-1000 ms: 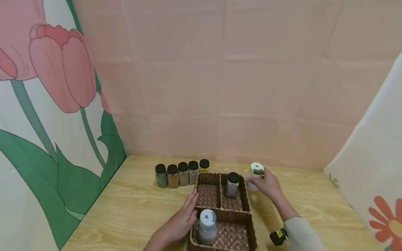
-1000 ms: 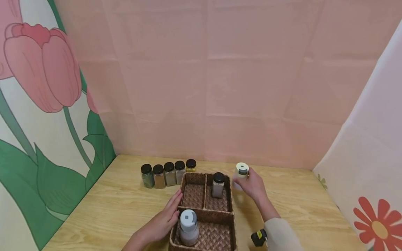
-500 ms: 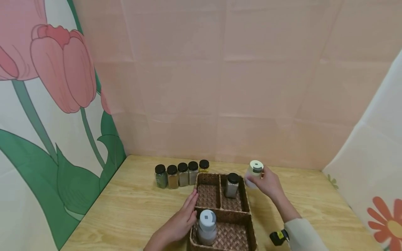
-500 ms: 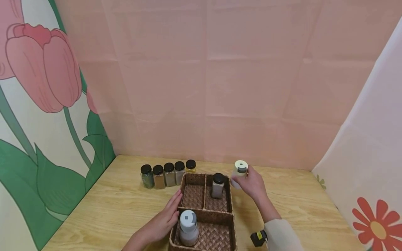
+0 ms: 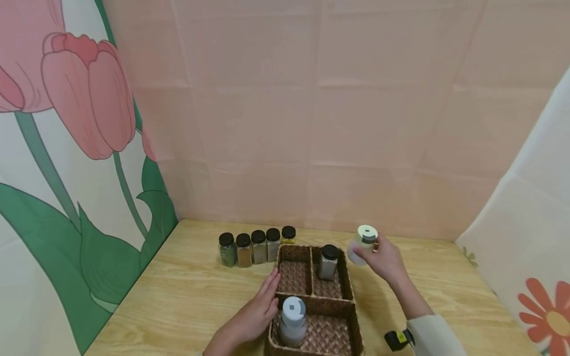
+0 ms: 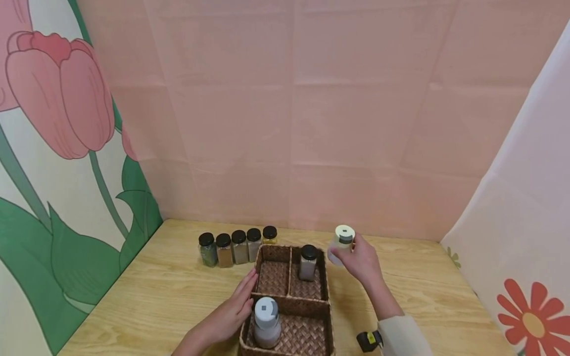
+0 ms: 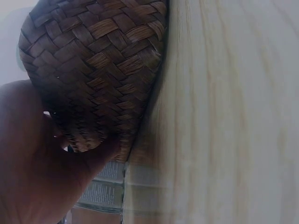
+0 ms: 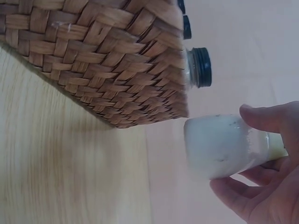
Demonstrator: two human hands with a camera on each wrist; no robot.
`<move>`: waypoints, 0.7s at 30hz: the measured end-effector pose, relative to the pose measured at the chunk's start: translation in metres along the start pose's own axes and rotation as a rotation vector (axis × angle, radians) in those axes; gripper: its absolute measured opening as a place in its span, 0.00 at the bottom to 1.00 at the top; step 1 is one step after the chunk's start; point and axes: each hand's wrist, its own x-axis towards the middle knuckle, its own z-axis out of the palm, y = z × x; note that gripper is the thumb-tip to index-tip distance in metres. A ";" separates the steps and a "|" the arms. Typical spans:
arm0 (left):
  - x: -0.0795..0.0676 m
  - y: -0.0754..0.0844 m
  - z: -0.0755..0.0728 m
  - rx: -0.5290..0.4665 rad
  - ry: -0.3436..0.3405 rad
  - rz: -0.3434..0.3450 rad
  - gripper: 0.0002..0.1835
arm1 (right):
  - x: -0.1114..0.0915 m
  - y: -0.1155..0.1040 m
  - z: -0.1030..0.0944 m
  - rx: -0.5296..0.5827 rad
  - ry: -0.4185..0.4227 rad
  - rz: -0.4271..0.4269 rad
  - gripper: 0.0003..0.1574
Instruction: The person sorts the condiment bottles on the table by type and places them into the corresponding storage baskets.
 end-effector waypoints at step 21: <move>0.001 -0.001 0.000 -0.008 0.003 0.013 0.32 | -0.019 -0.022 -0.007 -0.002 0.025 -0.042 0.47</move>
